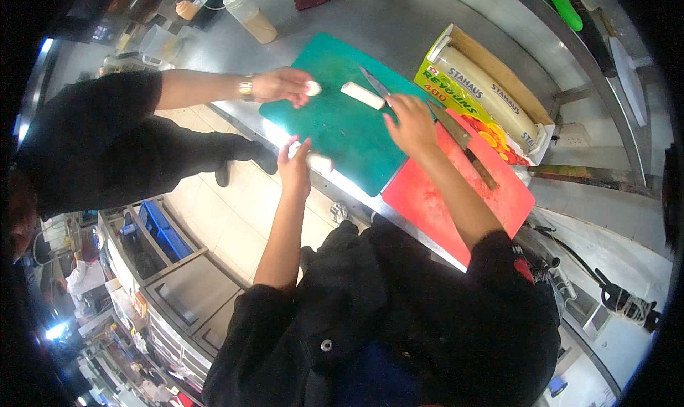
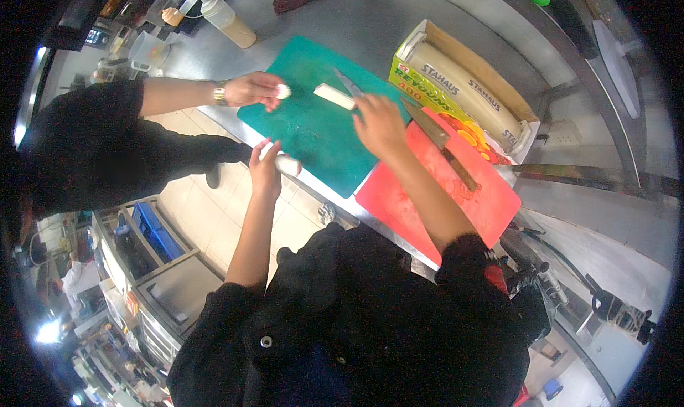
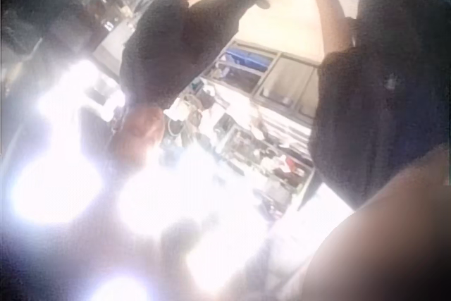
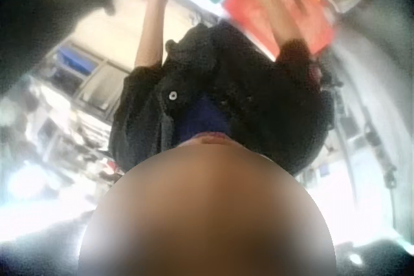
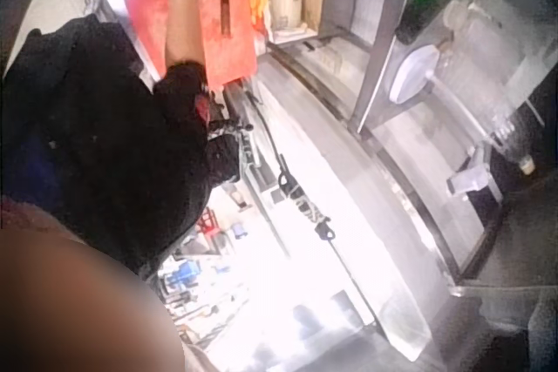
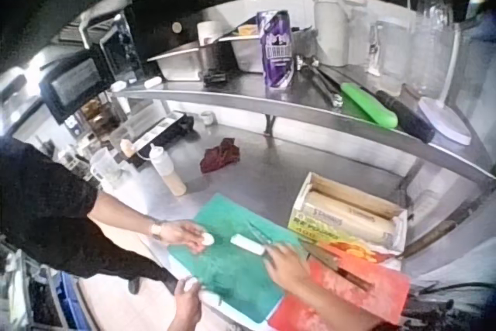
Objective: The person assembles a salad by placing cooked meat and shredded lettuce into a black bowl, then sprinkles a yellow crumbly topping. They wash a knife, unwrap and slice a white cylindrical food item, and unwrap a pink cylindrical food item on a cutting board.
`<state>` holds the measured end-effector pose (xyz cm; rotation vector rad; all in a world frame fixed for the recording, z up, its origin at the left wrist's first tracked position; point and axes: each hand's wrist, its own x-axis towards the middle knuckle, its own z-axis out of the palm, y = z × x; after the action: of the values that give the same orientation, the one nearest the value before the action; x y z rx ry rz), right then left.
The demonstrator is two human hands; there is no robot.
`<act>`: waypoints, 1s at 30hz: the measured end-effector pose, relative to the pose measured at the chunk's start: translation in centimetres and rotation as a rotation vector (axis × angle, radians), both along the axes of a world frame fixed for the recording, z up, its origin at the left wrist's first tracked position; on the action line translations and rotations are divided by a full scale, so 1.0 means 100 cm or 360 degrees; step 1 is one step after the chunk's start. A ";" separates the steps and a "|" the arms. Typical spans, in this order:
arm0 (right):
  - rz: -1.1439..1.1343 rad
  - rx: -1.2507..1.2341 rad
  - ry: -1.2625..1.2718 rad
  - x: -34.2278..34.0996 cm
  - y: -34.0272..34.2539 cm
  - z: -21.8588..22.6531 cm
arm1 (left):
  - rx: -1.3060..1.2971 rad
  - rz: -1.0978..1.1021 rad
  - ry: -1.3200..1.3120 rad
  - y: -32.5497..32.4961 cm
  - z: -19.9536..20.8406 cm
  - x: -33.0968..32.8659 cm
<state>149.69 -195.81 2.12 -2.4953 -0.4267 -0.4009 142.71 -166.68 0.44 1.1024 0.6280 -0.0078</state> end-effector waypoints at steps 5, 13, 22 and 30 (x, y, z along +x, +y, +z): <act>0.0186 -0.0639 0.0238 0.071 0.061 -0.017 | -0.0437 -0.0016 0.0544 0.030 0.022 -0.067; 0.0494 0.0349 0.0233 -0.001 0.100 0.021 | -0.0186 0.0204 0.0081 0.020 0.051 -0.104; 0.0779 0.1014 0.0545 -0.104 0.170 0.079 | 0.0168 -0.0301 -0.0631 0.062 0.105 -0.079; 0.0274 0.1069 0.0676 -0.121 0.225 0.016 | -0.0944 -0.0576 -0.0286 0.080 0.095 -0.057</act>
<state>137.63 -173.32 3.72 -1.8024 -0.2693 0.0622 137.02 -158.72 9.89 0.6157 0.2290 -0.3809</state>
